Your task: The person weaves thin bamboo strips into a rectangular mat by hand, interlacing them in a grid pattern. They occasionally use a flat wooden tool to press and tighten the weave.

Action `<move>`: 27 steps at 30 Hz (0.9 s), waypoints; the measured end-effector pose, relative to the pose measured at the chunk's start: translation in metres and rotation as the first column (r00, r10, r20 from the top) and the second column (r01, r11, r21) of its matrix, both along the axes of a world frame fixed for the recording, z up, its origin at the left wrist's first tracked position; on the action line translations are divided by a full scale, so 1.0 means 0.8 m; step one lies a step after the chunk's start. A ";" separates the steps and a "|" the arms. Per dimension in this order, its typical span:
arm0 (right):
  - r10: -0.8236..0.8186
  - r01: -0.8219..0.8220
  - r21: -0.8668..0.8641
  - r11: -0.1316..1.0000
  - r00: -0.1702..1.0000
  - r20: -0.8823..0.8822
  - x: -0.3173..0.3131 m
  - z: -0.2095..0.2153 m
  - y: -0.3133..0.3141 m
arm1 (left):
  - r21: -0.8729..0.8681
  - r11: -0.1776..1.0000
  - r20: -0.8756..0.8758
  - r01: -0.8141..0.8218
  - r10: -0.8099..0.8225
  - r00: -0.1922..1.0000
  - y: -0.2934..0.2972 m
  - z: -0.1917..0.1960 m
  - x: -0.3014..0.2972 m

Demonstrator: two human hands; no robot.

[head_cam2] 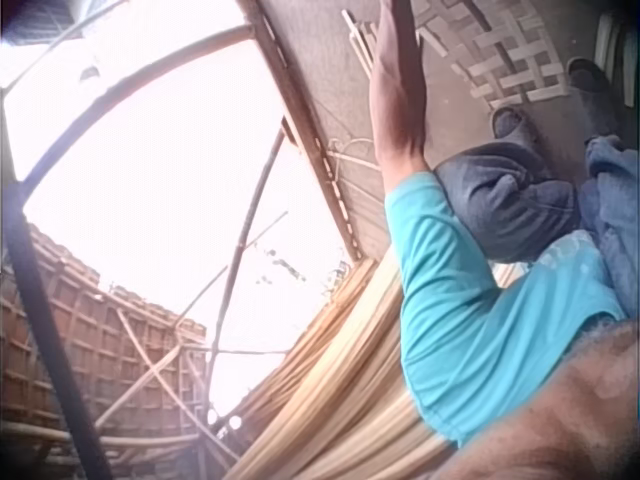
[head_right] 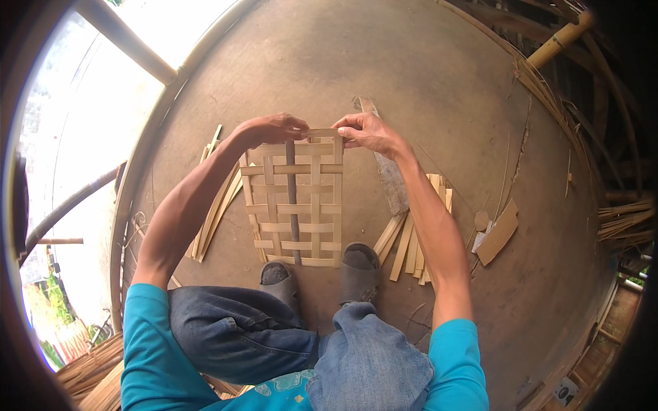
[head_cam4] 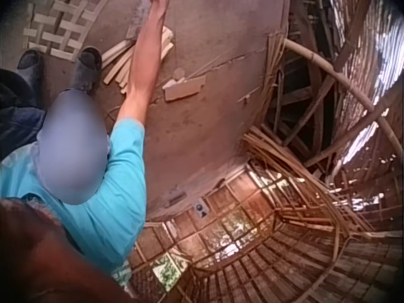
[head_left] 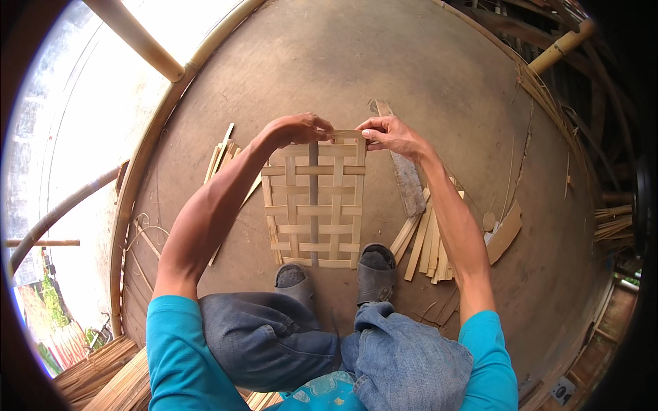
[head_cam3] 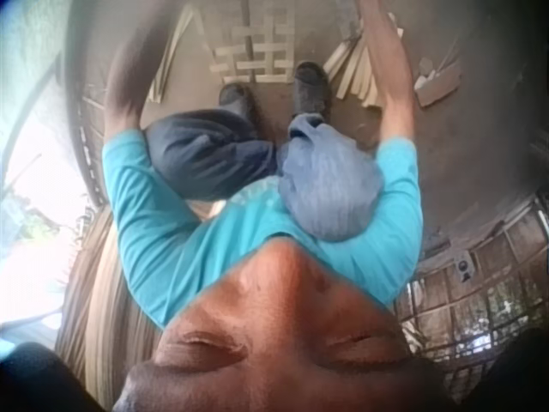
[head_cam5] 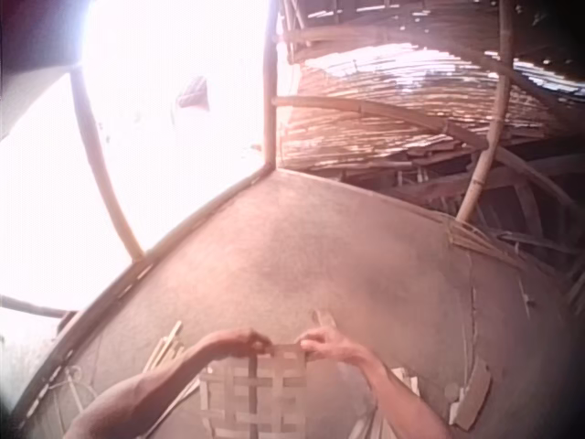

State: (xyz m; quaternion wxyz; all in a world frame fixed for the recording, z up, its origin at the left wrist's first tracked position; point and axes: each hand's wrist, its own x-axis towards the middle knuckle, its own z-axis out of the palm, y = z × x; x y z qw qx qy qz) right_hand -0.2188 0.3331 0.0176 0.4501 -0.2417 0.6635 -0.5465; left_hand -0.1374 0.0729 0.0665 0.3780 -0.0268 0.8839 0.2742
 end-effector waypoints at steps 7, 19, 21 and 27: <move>-0.014 0.014 -0.002 1.000 0.999 -0.045 0.007 0.014 0.000 | 0.033 0.999 0.060 0.024 -0.025 0.998 0.004 0.026 -0.006; -0.144 0.180 0.069 0.981 0.922 -0.361 0.038 -0.001 -0.023 | 0.139 0.989 -0.147 -0.043 0.064 0.987 0.002 -0.005 0.008; -0.133 0.176 0.069 0.982 0.900 -0.414 0.037 -0.005 -0.024 | 0.114 0.992 -0.143 -0.061 0.077 0.987 0.006 -0.003 0.008; -0.089 0.161 0.120 0.980 0.884 -0.459 0.039 0.001 -0.024 | 0.101 0.987 -0.118 -0.127 0.139 0.983 0.011 0.000 0.012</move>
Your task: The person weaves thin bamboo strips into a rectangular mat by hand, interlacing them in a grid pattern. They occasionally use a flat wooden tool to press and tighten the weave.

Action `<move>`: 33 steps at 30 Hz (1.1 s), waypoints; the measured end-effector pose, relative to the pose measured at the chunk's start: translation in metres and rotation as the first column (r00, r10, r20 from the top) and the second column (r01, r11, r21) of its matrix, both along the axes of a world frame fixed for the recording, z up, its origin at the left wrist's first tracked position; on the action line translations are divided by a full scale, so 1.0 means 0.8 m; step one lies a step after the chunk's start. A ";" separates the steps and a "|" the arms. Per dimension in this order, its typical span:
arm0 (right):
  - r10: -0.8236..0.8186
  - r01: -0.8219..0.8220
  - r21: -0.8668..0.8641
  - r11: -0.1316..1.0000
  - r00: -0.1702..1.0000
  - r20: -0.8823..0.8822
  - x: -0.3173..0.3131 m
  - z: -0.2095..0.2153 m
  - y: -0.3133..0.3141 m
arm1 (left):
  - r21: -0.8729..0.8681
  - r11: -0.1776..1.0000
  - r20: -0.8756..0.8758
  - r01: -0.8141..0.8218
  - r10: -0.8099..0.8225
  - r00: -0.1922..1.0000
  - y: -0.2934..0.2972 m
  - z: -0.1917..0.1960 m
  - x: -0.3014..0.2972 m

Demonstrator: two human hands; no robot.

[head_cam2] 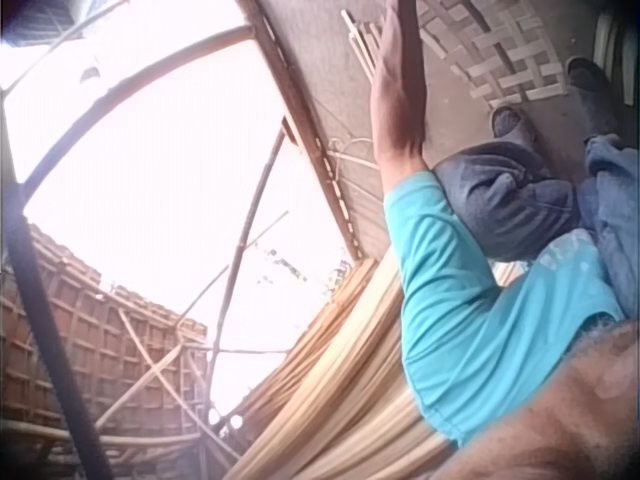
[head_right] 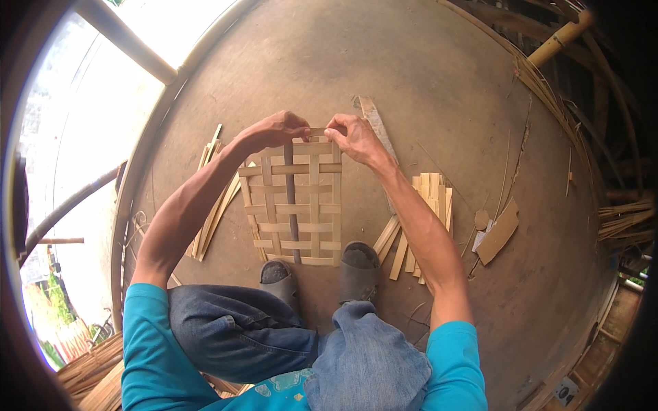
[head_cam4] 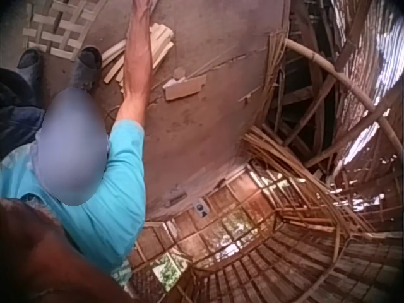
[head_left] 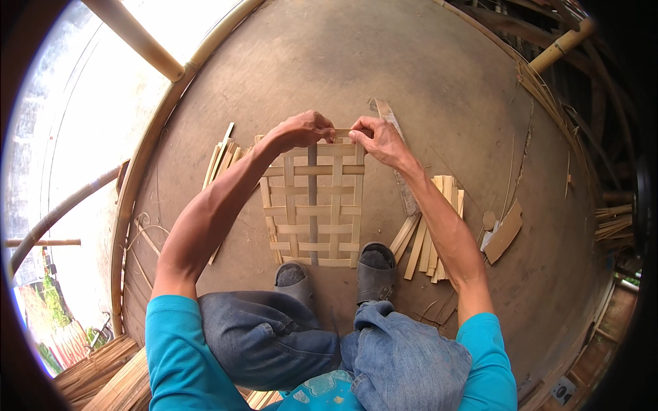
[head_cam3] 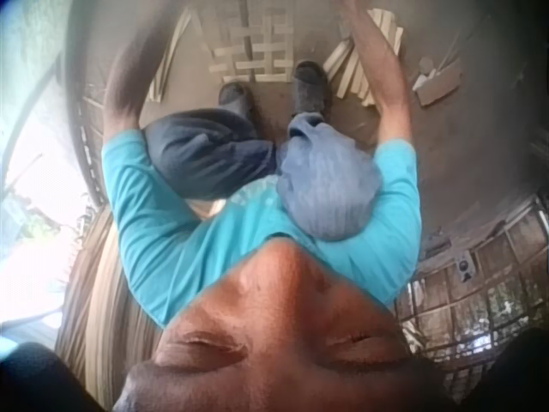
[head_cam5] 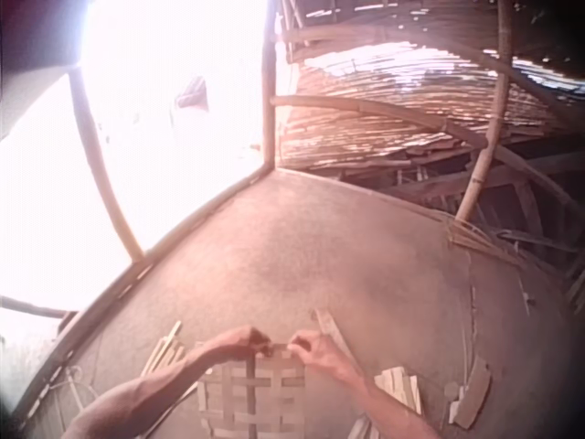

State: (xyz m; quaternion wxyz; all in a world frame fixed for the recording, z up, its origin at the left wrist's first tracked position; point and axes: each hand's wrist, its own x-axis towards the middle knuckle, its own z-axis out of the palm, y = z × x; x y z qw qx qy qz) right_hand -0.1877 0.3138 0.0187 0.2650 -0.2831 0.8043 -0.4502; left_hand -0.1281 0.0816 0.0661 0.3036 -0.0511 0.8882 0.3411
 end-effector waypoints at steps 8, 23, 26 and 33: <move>-0.048 0.056 -0.050 0.997 0.988 0.147 -0.001 -0.004 0.004 | 0.085 0.996 0.036 0.009 -0.012 0.999 -0.002 0.005 -0.004; 0.017 -0.018 -0.008 1.000 0.999 -0.035 -0.003 0.005 -0.007 | 0.036 0.999 0.035 0.003 -0.005 0.999 -0.002 -0.002 -0.005; 0.028 -0.028 0.008 1.000 0.998 -0.050 -0.002 0.005 -0.008 | 0.013 1.000 0.050 -0.014 0.013 0.999 -0.002 -0.004 -0.005; 0.036 -0.035 0.056 0.998 0.999 -0.008 -0.003 0.009 -0.009 | -0.028 0.998 0.090 -0.052 0.054 0.994 0.006 0.008 -0.006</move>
